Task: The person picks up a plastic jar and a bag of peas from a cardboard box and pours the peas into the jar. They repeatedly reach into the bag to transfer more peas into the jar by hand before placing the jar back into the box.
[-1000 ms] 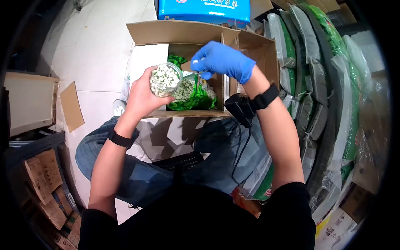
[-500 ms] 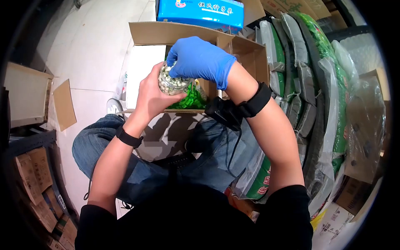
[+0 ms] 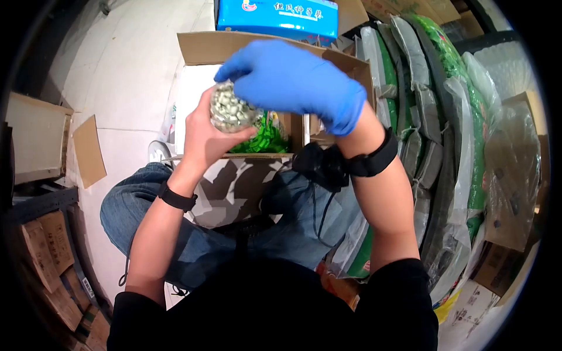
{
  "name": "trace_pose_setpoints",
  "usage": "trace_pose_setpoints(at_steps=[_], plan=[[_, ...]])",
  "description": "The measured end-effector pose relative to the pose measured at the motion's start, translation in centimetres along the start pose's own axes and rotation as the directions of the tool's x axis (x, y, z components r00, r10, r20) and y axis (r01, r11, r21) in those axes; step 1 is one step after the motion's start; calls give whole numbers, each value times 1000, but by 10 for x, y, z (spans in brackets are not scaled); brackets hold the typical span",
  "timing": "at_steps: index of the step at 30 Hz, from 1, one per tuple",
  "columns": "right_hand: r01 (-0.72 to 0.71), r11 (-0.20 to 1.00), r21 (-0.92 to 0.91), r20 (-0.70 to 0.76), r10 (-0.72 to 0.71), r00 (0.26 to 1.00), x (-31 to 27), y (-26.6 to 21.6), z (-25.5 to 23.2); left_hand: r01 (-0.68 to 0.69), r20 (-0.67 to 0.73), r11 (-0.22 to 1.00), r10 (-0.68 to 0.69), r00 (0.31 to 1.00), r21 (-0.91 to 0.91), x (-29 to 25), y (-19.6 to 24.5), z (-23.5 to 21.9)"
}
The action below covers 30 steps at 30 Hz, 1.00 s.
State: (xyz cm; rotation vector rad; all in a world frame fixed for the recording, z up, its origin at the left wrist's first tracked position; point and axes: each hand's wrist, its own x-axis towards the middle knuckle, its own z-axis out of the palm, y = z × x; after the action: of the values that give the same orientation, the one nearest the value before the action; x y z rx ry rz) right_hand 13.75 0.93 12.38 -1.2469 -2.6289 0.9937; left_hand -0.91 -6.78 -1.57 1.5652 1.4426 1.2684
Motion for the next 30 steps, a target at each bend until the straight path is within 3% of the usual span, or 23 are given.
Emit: trace_pose_setpoints(at_steps=[3,6,8,10,12,13,14,16,17,18,20,21,22,24,30], plan=[[207,936,284,-182,-159,970,-8,12,-14,-1,-83,999,4,997,36,5,1,-9],[61,789,611,-190,71,979,-6,48,-6,54,-205,999,-51,978,8,11,3,-24],[-102,750,654,-57,183,981,5,76,23,16,-323,999,-5,946,31,16,1,-31],[-286,683,672,222,183,958,32,120,78,52,-331,998,-55,942,-17,19,7,-40],[-307,918,253,453,168,876,67,152,133,48,-329,999,-53,943,-22,19,8,-41],[-211,975,-75,507,219,834,84,170,164,41,-329,999,-49,943,-31,19,10,-42],[-73,917,-391,534,290,794,98,191,192,36,-321,999,-45,946,-32,17,10,-41],[-123,901,-416,544,355,761,110,236,229,79,-279,995,-93,956,-60,13,13,-41],[-155,968,-199,523,238,818,127,320,284,82,-252,985,-118,961,-150,11,8,-39],[-150,969,-199,524,234,819,126,301,277,50,-257,988,-88,962,-148,9,4,-38],[-342,857,-386,299,467,832,115,235,252,76,-244,993,-96,965,-93,7,9,-41],[-189,876,-444,320,353,879,123,257,275,82,-253,993,-101,962,-87,9,7,-41],[-287,925,-248,251,348,903,109,245,265,74,-245,992,-97,965,-98,9,5,-41],[-235,948,-212,354,299,886,125,289,307,61,-237,992,-85,968,-107,9,4,-40],[-330,937,-118,295,350,889,111,269,307,15,-236,994,-41,971,-108,8,3,-35]])
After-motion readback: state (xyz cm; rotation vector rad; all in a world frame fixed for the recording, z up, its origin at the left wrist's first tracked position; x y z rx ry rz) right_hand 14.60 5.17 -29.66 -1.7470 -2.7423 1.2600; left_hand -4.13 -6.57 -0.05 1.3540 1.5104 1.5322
